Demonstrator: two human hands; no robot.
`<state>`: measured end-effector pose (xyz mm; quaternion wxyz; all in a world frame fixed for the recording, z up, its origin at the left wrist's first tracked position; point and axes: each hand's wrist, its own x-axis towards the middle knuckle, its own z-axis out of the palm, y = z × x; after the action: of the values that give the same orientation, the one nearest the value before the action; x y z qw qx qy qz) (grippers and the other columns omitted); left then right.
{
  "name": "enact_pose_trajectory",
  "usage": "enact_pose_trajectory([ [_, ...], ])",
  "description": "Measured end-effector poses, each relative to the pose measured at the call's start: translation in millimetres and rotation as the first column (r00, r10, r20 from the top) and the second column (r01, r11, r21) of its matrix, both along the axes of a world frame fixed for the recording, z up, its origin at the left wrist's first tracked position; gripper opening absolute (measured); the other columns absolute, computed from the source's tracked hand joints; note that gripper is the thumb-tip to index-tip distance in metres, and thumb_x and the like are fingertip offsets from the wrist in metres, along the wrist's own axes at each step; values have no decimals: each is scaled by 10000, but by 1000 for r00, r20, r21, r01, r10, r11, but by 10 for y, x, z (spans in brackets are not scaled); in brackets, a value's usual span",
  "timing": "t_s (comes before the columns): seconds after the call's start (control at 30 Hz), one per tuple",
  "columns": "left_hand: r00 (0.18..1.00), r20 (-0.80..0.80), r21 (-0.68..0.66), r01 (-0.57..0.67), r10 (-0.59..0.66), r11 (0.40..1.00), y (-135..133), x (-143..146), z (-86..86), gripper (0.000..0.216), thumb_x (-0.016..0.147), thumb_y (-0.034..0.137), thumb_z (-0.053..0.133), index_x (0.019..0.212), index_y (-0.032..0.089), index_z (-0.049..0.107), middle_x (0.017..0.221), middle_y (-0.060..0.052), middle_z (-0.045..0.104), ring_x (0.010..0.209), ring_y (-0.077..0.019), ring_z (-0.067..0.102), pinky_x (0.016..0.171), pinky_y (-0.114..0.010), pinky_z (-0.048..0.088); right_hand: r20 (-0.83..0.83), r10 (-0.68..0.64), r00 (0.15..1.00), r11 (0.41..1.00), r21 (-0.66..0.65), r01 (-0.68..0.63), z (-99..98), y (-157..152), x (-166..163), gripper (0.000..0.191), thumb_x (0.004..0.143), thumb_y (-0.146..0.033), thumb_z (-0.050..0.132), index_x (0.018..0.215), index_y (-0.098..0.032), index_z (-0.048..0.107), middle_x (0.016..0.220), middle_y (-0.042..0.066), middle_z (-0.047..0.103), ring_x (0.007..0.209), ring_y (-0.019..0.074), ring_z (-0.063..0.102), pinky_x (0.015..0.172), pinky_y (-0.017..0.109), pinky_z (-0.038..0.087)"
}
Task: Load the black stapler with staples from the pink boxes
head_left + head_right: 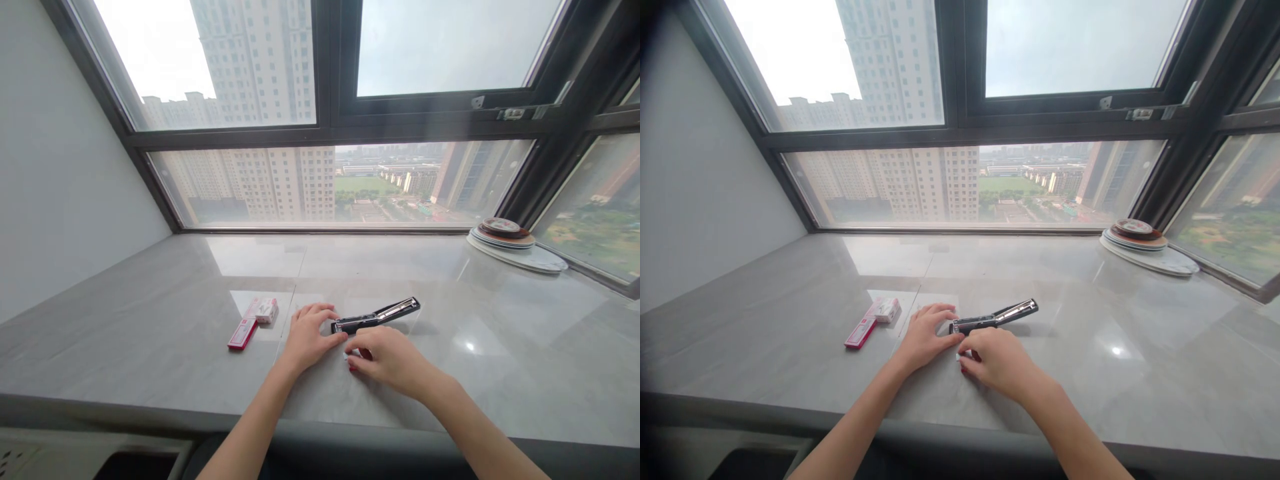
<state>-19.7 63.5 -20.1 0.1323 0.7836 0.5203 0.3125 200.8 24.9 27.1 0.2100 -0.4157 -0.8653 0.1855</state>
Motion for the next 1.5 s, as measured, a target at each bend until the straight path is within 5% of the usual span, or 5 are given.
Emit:
enact_pose_trajectory([
  [0.43,999,21,-4,28,-27,1000,14,-29,13,297,770,522,833,1031,401,760,1302,55,679,1288,-270,551,1131,-456,348,-93,-141,986,990,-1,142,-101,445,166,254,938,-423,623,999,-249,797,724,-2,685,657,152,577,637,260,389],
  [0.97,1000,31,-16,5,-4,1000,4,-14,15,298,749,484,842,1010,363,764,1281,19,685,1272,-288,558,1134,-453,354,39,-260,965,966,10,260,87,274,161,295,942,-366,552,841,-251,804,690,28,715,634,182,607,617,293,359],
  [1.17,1000,26,-11,8,-8,1000,-2,-10,-9,277,770,489,830,1006,364,758,1280,35,685,1278,-274,553,1142,-440,344,-125,-240,963,962,-167,218,-34,89,59,302,950,-416,559,1113,-251,753,646,-19,625,624,162,566,598,277,344],
  [1.4,1000,30,-48,3,-1,999,-9,-14,-19,307,785,523,814,1039,359,760,1310,28,675,1307,-287,528,1157,-447,332,-183,-654,734,604,-710,361,-307,-46,877,527,880,-705,590,1052,-209,630,602,-44,541,393,75,290,418,241,150],
  [1.5,1000,29,-58,11,-9,998,-20,-18,-9,314,793,536,804,1054,366,762,1320,31,671,1314,-288,522,1162,-450,327,-376,-622,687,667,-714,213,-250,88,1069,555,833,-698,669,1116,-223,617,779,-11,612,428,49,279,416,233,137],
])
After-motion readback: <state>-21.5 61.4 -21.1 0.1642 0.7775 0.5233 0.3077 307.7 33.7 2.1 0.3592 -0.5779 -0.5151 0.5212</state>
